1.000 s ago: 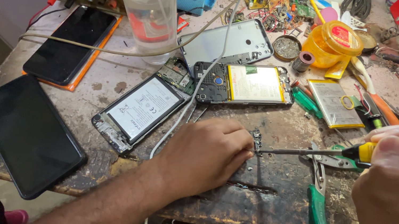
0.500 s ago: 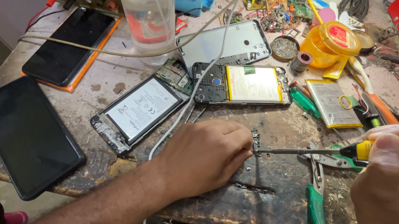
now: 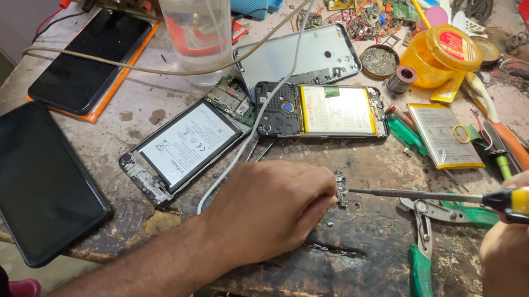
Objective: The person uses a soldering iron to apply solder to a small electronic component on a cluttered workbench. They repeatedly heat the component and add solder, occasionally using a small container to retrieve more solder.
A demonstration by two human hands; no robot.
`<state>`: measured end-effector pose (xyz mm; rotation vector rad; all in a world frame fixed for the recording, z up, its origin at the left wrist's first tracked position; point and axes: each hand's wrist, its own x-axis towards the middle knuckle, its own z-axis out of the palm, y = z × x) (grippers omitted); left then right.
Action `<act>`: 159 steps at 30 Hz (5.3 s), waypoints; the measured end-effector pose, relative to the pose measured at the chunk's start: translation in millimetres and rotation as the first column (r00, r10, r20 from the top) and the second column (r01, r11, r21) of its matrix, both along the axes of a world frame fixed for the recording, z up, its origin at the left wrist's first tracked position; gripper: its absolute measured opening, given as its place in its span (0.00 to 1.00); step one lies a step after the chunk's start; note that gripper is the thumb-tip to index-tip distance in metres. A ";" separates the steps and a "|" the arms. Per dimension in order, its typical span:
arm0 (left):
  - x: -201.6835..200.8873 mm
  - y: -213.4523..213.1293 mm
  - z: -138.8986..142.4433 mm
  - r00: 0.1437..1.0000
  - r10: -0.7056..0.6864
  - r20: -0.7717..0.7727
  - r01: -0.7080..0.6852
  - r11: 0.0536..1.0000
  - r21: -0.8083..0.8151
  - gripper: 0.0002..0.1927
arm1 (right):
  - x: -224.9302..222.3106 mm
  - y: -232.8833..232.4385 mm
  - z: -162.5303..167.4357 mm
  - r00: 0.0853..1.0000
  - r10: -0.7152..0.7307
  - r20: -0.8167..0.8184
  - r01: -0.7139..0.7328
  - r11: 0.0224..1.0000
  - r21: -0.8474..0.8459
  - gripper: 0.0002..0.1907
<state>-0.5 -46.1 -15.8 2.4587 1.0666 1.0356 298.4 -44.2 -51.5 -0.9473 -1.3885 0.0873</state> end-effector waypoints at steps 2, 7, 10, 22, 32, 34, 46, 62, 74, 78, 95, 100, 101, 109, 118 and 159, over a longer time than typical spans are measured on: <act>-1.5 -0.9 -0.2 1.000 -0.015 0.023 0.014 0.999 0.033 0.06 | 2.2 0.0 -2.5 1.000 0.007 -0.003 -0.007 1.000 -0.002 0.23; -0.7 -1.4 0.3 1.000 -0.016 0.004 0.016 0.999 0.038 0.05 | 2.0 -3.7 -3.4 0.998 0.023 0.059 -0.023 1.000 0.011 0.22; -0.3 -0.4 1.3 1.000 -0.015 -0.027 0.016 0.999 0.049 0.05 | -0.7 -6.9 -1.6 0.997 0.028 0.077 -0.029 1.000 0.005 0.22; 1.4 0.0 1.5 0.998 -0.018 -0.065 0.021 0.999 0.042 0.06 | -6.0 -10.7 4.8 0.993 0.043 0.111 -0.043 0.999 -0.004 0.20; 0.9 0.7 2.4 0.996 -0.036 -0.084 0.040 0.998 0.051 0.06 | -7.6 -10.4 4.6 0.993 0.074 0.092 -0.074 0.997 -0.006 0.19; 0.7 0.5 2.7 0.996 -0.040 -0.076 0.044 0.998 0.051 0.07 | -6.9 -11.1 5.4 0.992 0.080 0.100 -0.080 0.997 -0.006 0.19; -1.0 -0.7 3.8 0.998 -0.047 -0.044 0.049 0.997 0.054 0.07 | -6.7 -20.0 8.5 0.985 0.149 0.090 -0.143 0.987 -0.074 0.19; 1.1 0.5 4.2 0.997 -0.045 -0.061 0.045 0.999 0.015 0.06 | -9.3 -19.9 5.1 0.987 0.122 0.107 -0.120 0.992 -0.026 0.18; 1.2 1.6 1.9 0.999 -0.038 -0.039 0.038 0.999 0.008 0.06 | -21.9 -22.4 23.4 0.977 0.110 0.182 -0.102 0.993 -0.055 0.18; 1.9 1.5 1.1 0.999 -0.029 -0.031 0.030 0.999 0.012 0.06 | -22.6 -19.0 27.1 0.976 0.094 0.196 -0.083 0.994 -0.067 0.17; 0.7 1.8 3.1 1.000 -0.025 0.011 0.025 0.998 -0.056 0.04 | 4.2 -10.4 -1.8 0.989 -0.018 0.145 0.028 0.998 -0.063 0.23; -0.2 1.6 3.8 0.999 -0.040 -0.004 0.040 0.998 -0.045 0.04 | 4.2 -9.6 -3.7 0.992 -0.001 0.128 0.010 0.997 -0.073 0.23; -0.1 1.6 3.8 0.999 -0.039 -0.006 0.038 0.998 -0.047 0.04 | 4.1 -9.5 -4.2 0.994 0.013 0.113 -0.006 0.998 -0.068 0.23; 0.7 3.0 1.5 0.999 -0.039 -0.015 0.039 0.998 -0.046 0.04 | 2.7 -9.2 -2.7 0.992 0.018 0.122 -0.009 0.997 -0.072 0.21; 2.2 3.4 -0.4 0.999 -0.034 -0.026 0.033 0.997 -0.064 0.05 | -0.4 -10.8 -0.7 0.993 0.066 0.095 -0.062 0.997 -0.042 0.19; -0.3 2.2 2.3 0.999 -0.035 -0.023 0.032 0.993 -0.116 0.05 | -5.0 -15.8 0.2 0.998 0.003 0.070 0.000 0.999 -0.053 0.15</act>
